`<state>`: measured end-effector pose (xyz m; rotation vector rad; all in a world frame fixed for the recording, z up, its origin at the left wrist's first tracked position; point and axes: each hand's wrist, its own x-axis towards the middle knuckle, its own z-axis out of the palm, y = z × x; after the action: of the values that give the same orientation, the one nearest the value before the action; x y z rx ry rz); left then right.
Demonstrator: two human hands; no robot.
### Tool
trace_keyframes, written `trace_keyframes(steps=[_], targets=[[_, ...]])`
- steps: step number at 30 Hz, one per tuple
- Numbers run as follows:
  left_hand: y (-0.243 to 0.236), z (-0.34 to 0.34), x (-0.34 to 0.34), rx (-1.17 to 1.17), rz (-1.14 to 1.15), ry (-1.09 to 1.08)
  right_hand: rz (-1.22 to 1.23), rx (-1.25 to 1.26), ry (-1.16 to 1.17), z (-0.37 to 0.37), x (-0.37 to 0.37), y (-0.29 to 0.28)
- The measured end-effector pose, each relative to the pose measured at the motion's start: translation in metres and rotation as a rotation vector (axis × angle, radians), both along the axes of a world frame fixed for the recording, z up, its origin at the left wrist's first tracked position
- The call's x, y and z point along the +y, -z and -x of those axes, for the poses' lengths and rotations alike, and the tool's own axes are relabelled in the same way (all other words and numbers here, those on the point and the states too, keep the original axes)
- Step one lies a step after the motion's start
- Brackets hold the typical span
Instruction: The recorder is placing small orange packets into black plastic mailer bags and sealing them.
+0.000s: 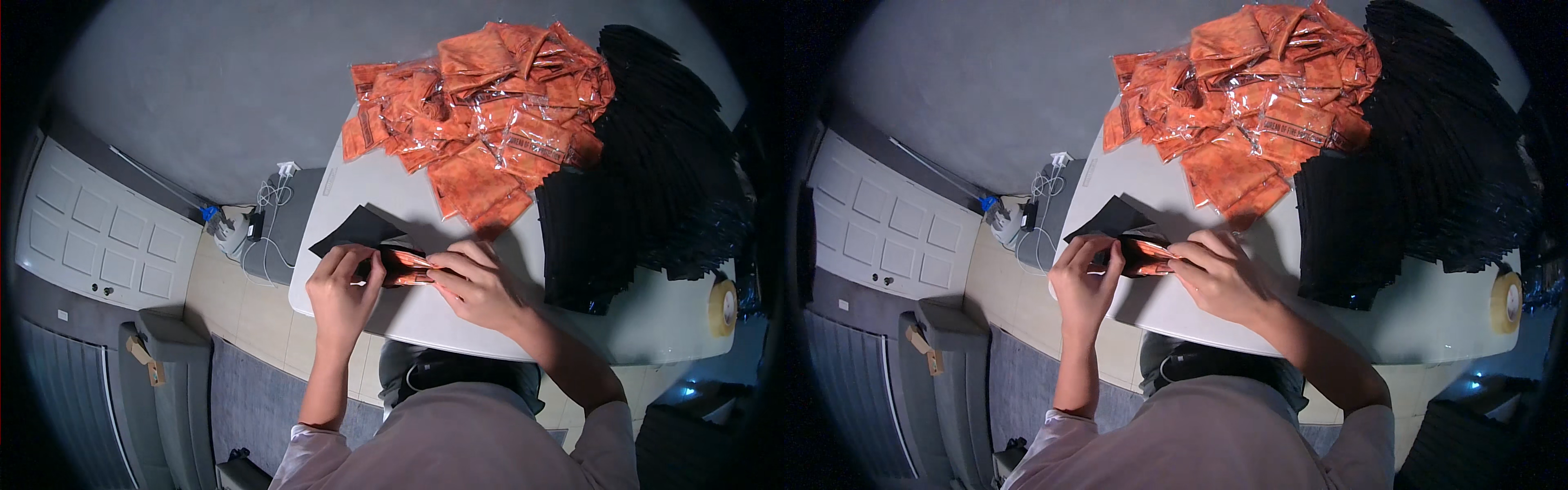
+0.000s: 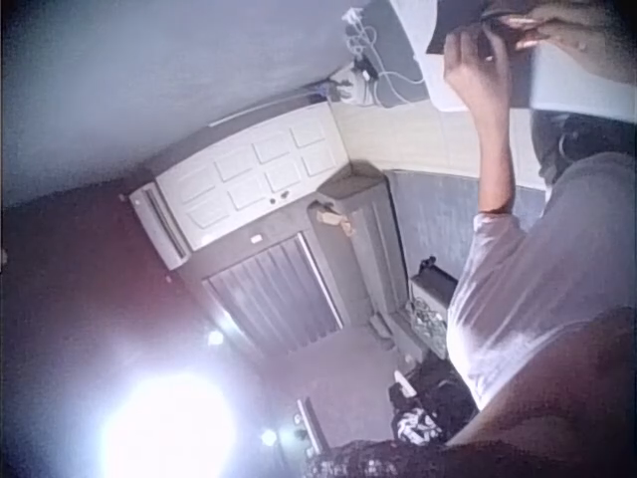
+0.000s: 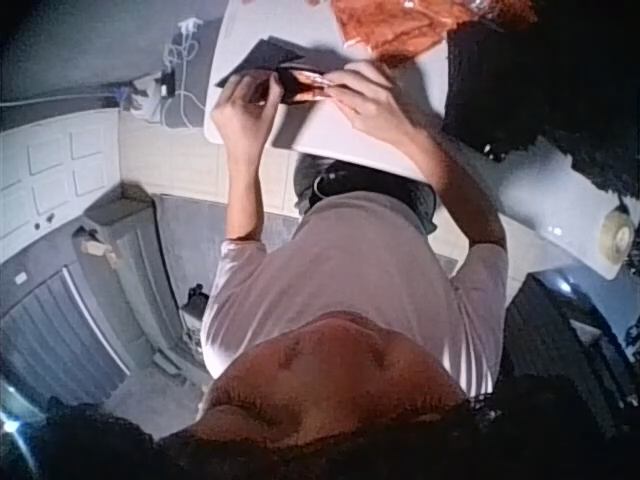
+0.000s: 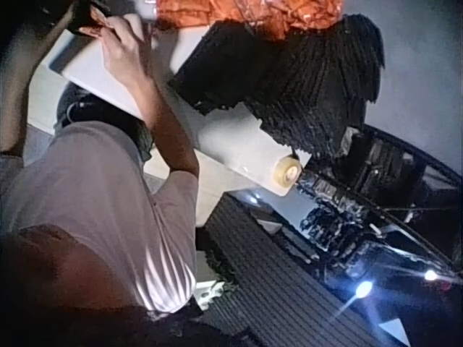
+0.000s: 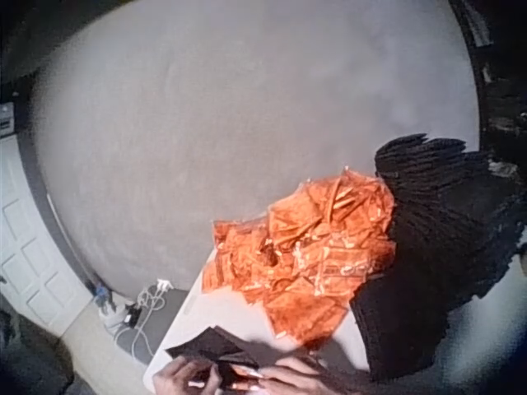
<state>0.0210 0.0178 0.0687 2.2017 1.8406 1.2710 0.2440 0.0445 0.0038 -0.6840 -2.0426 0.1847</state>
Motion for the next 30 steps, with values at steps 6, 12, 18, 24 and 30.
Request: trace_keyframes(steps=[6,12,18,24,30], targets=[[0.006,-0.014,-0.007,0.002,0.008,0.086,0.083,0.071,0.022,0.004,0.000,0.009],[0.019,-0.035,-0.012,0.041,-0.019,0.142,0.182,0.110,0.044,0.010,-0.002,0.015],[0.007,-0.040,-0.015,-0.003,-0.038,0.125,-0.019,-0.005,0.182,0.011,-0.006,-0.005],[-0.020,-0.038,-0.013,-0.168,0.084,0.156,-0.348,-0.116,0.184,0.012,-0.008,-0.015],[-0.044,-0.002,-0.009,0.066,0.222,0.490,-0.119,-0.100,0.082,0.006,0.001,-0.007]])
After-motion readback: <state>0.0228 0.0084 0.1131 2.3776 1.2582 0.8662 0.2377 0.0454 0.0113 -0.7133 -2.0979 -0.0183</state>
